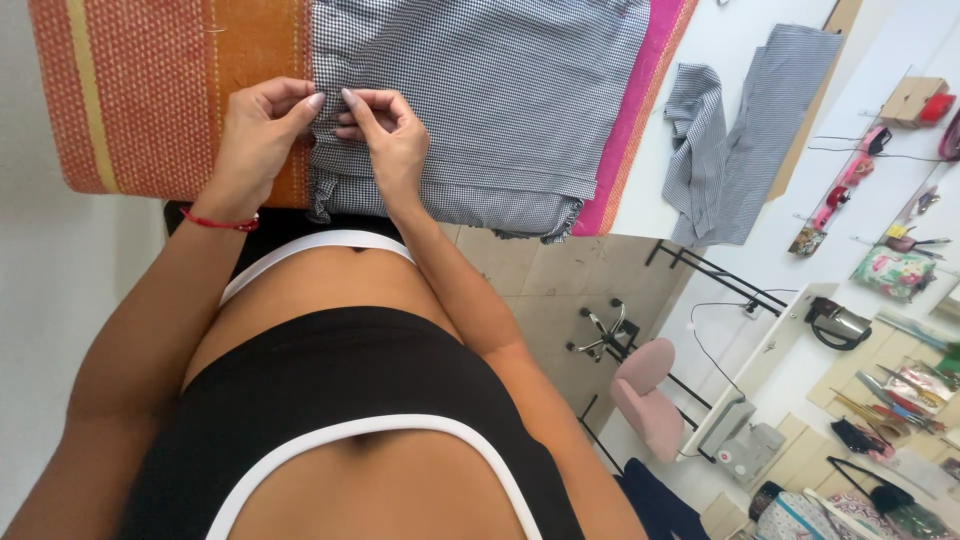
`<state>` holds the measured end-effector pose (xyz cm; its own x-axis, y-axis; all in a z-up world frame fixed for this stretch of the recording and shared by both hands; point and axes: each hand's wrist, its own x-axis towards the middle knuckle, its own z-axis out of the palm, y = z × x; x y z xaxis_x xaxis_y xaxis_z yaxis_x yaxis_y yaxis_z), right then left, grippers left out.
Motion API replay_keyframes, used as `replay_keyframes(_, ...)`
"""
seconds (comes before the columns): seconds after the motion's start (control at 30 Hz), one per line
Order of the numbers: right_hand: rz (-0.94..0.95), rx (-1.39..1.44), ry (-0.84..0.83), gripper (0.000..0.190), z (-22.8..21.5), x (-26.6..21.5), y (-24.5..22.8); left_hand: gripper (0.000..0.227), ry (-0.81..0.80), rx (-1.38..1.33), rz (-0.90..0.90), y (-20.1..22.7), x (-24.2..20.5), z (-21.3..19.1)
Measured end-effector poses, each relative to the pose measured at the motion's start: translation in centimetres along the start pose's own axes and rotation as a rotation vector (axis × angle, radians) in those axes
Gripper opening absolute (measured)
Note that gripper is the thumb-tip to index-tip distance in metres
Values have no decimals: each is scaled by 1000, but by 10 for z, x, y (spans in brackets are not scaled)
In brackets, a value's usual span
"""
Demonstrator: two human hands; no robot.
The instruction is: Pinning two pieces of checkered fabric together along the edge in preparation for sewing
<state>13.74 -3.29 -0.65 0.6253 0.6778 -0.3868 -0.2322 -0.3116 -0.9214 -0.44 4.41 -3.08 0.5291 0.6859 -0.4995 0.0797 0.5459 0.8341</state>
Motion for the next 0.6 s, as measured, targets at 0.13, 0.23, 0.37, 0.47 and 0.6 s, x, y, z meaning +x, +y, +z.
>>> replay_keyframes(0.13,29,94,25,15,4,1,2,11,-10,-10,1,0,-1,1)
replay_keyframes(0.23,23,119,41,15,5,0,5,10,-8,-31,-22,1,-2,2)
replay_keyframes(0.37,18,98,35,15,5,-1,8,11,-13,-44,6,1,-2,2)
replay_keyframes(0.47,6,-3,30,16,6,-2,0,13,-14,-63,2,1,-2,2)
replay_keyframes(0.6,8,-55,42,17,10,-6,-10,15,5,-40,9,-8,1,3)
